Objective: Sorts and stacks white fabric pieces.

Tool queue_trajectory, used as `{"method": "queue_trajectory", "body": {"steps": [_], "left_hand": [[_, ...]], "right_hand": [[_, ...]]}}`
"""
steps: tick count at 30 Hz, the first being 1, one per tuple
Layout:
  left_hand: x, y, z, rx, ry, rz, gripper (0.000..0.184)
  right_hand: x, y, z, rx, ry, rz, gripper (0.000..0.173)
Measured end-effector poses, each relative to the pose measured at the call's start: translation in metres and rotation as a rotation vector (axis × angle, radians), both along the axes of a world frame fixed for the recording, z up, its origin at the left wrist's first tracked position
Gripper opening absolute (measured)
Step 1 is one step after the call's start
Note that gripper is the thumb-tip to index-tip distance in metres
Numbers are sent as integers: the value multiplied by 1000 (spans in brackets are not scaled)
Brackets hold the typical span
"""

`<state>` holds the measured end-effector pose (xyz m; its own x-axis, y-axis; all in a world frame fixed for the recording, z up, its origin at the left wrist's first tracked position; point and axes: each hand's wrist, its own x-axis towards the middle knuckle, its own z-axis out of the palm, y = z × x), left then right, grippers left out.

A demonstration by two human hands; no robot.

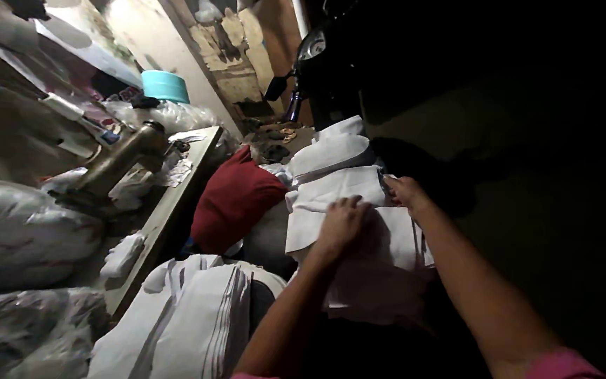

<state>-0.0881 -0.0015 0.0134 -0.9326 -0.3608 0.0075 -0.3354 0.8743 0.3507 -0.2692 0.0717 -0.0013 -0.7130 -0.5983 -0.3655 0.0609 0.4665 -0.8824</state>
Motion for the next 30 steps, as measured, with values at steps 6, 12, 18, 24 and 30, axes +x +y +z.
{"method": "queue_trajectory", "body": {"steps": [6, 12, 18, 24, 30], "left_hand": [[3, 25, -14, -53, -14, -2, 46], [1, 17, -19, -32, -9, -19, 47], [11, 16, -15, 147, 309, 39, 39], [64, -24, 15, 822, 771, 468, 48], [103, -57, 28, 1071, 934, 550, 48]], "right_hand": [[10, -35, 7, 325, 281, 153, 70], [14, -47, 1, 105, 48, -34, 70], [34, -49, 20, -170, 27, 50, 59], [82, -57, 44, -314, 284, 166, 69], [175, -63, 62, -365, 656, 557, 58]]}}
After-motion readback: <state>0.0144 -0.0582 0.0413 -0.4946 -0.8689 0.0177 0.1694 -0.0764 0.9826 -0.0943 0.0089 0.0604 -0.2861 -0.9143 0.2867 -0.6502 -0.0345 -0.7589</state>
